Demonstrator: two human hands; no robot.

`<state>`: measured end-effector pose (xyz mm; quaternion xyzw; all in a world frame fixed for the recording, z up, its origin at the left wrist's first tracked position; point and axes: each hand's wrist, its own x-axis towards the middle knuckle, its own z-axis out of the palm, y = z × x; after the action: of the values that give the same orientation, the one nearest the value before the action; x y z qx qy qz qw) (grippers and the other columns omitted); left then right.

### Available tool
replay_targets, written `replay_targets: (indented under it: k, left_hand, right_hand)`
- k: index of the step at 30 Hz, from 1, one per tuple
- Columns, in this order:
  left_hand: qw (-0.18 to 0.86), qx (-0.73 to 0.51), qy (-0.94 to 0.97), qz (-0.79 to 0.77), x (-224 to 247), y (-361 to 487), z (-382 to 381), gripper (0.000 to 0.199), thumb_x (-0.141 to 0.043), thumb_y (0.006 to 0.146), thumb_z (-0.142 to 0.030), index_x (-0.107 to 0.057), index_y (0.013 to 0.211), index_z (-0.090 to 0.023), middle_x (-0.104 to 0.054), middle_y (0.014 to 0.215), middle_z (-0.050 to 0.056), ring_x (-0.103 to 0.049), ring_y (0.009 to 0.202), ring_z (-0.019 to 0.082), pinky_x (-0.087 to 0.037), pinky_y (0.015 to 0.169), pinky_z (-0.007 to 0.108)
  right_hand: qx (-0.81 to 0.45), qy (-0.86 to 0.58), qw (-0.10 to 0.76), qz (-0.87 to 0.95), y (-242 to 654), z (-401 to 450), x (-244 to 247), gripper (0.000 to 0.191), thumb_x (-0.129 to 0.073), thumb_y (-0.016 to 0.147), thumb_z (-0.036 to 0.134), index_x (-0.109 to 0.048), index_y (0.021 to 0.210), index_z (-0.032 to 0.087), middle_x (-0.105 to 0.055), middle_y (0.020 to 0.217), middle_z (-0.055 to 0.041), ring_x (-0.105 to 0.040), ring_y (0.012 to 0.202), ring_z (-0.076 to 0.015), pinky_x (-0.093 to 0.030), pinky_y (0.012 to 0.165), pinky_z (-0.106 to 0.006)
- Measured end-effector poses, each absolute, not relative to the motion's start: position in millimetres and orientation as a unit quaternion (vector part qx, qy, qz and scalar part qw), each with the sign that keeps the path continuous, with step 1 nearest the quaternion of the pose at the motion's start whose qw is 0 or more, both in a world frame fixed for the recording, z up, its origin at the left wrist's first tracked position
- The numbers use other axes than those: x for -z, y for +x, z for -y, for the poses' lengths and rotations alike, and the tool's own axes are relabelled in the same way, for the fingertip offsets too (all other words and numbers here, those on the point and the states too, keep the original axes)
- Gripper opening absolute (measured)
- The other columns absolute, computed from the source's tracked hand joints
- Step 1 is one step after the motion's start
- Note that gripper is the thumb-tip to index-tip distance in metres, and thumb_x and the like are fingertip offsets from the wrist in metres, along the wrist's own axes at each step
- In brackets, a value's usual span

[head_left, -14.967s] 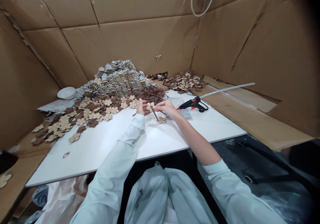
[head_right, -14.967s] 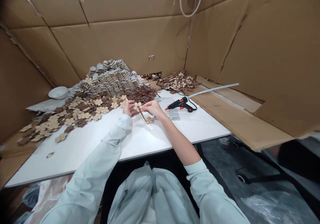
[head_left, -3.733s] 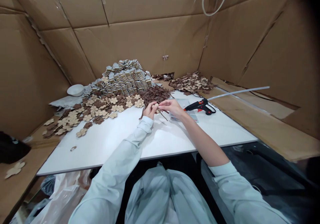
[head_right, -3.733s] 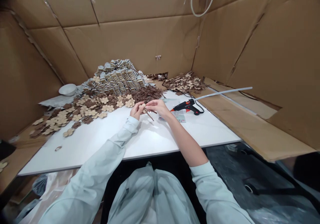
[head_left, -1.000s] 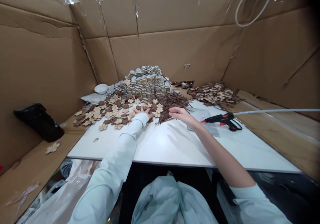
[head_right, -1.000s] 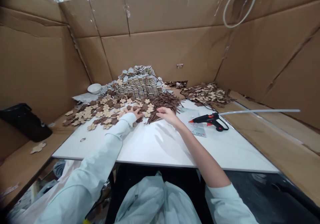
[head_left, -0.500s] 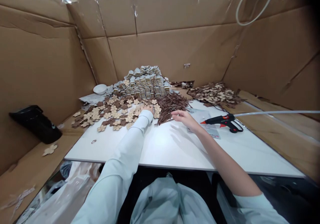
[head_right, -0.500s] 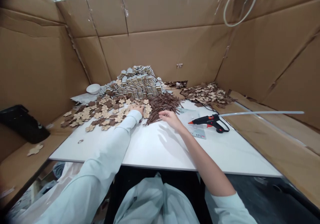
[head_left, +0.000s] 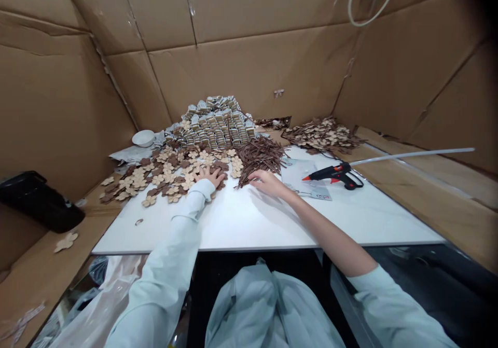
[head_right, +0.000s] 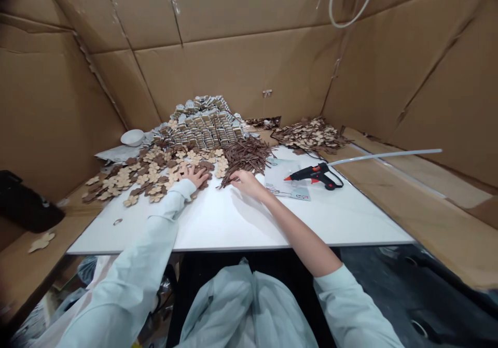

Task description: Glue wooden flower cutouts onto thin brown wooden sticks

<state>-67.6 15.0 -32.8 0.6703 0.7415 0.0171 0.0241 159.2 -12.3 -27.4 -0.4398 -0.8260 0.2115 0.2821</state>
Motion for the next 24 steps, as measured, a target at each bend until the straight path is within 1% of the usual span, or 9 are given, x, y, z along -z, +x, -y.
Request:
replay_targets:
  k: [4, 9, 11, 13, 15, 18, 20, 22, 24]
  left_hand:
    - [0.028, -0.063, 0.666, -0.743, 45, -38, -10, 0.058, -0.016, 0.075, -0.061, -0.029, 0.127, -0.038, -0.012, 0.142, 0.000, -0.003, 0.128, 0.034, -0.009, 0.095, 0.060]
    - [0.068, -0.128, 0.638, -0.756, 36, -21, -7, 0.054, -0.016, 0.077, -0.058, -0.018, 0.129, -0.042, -0.003, 0.143, -0.006, 0.000, 0.129, 0.031, -0.015, 0.095, 0.058]
    - [0.073, -0.145, 0.640, -0.751, 28, -26, -7, 0.053, -0.021, 0.078, -0.053, -0.019, 0.130, -0.039, -0.009, 0.142, -0.005, -0.005, 0.129, 0.029, -0.017, 0.097, 0.055]
    - [0.069, -0.132, 0.670, -0.727, 21, -36, -8, 0.051, -0.032, 0.077, -0.045, -0.029, 0.127, -0.034, -0.024, 0.138, -0.003, -0.016, 0.127, 0.026, -0.019, 0.099, 0.049]
    - [0.066, -0.099, 0.719, -0.685, 15, -48, -10, 0.050, -0.042, 0.073, -0.036, -0.040, 0.122, -0.027, -0.036, 0.132, 0.000, -0.027, 0.123, 0.023, -0.024, 0.100, 0.039]
    - [0.051, -0.065, 0.764, -0.640, 11, -63, -12, 0.060, -0.056, 0.062, -0.029, -0.044, 0.120, -0.019, -0.046, 0.123, 0.004, -0.042, 0.112, 0.020, -0.033, 0.094, 0.025]
    - [0.027, -0.066, 0.762, -0.644, 10, -69, -13, 0.060, -0.059, 0.060, -0.027, -0.046, 0.118, -0.019, -0.052, 0.117, 0.003, -0.047, 0.107, 0.019, -0.036, 0.091, 0.022]
    - [0.002, -0.083, 0.748, -0.659, 10, -73, -14, 0.051, -0.056, 0.063, -0.025, -0.051, 0.113, -0.021, -0.055, 0.112, 0.001, -0.049, 0.104, 0.018, -0.037, 0.090, 0.022]
    - [-0.010, -0.106, 0.729, -0.676, 10, -75, -14, 0.043, -0.053, 0.066, -0.023, -0.055, 0.108, -0.023, -0.057, 0.110, -0.001, -0.051, 0.102, 0.016, -0.038, 0.089, 0.020]
  right_hand:
    - [-0.192, -0.440, 0.294, 0.826, 158, 13, 27, 0.022, -0.049, 0.074, 0.019, -0.061, 0.091, 0.015, -0.062, 0.096, -0.0064, -0.055, 0.091, -0.0166, -0.040, 0.083, -0.029]
    - [-0.162, -0.447, 0.300, 0.827, 166, 14, 28, 0.022, -0.047, 0.075, 0.017, -0.061, 0.090, 0.016, -0.062, 0.095, -0.0054, -0.055, 0.090, -0.0159, -0.040, 0.081, -0.028]
    - [-0.148, -0.451, 0.290, 0.831, 168, 16, 30, 0.022, -0.047, 0.074, 0.016, -0.061, 0.090, 0.015, -0.062, 0.094, -0.0057, -0.055, 0.089, -0.0163, -0.039, 0.082, -0.028]
    - [-0.135, -0.453, 0.282, 0.835, 168, 17, 32, 0.022, -0.046, 0.074, 0.015, -0.061, 0.090, 0.015, -0.062, 0.093, -0.0062, -0.055, 0.089, -0.0166, -0.039, 0.082, -0.028]
    - [-0.117, -0.445, 0.284, 0.841, 164, 17, 32, 0.023, -0.045, 0.075, 0.014, -0.061, 0.090, 0.014, -0.061, 0.093, -0.0071, -0.054, 0.089, -0.0169, -0.039, 0.082, -0.028]
    - [-0.079, -0.409, 0.290, 0.862, 150, 12, 30, 0.026, -0.044, 0.074, 0.015, -0.059, 0.096, 0.012, -0.058, 0.099, -0.0095, -0.051, 0.095, -0.0187, -0.037, 0.086, -0.030]
    - [-0.065, -0.360, 0.273, 0.890, 136, 6, 27, 0.036, -0.050, 0.071, 0.018, -0.054, 0.106, 0.011, -0.054, 0.108, -0.0116, -0.047, 0.102, -0.0205, -0.035, 0.089, -0.032]
    - [-0.061, -0.307, 0.230, 0.921, 120, -2, 25, 0.052, -0.055, 0.066, 0.020, -0.046, 0.116, 0.010, -0.047, 0.119, -0.0144, -0.042, 0.110, -0.0225, -0.032, 0.093, -0.034]
    - [-0.056, -0.273, 0.177, 0.944, 105, -9, 24, 0.062, -0.056, 0.063, 0.017, -0.040, 0.122, 0.012, -0.038, 0.128, -0.0150, -0.036, 0.116, -0.0240, -0.029, 0.095, -0.036]
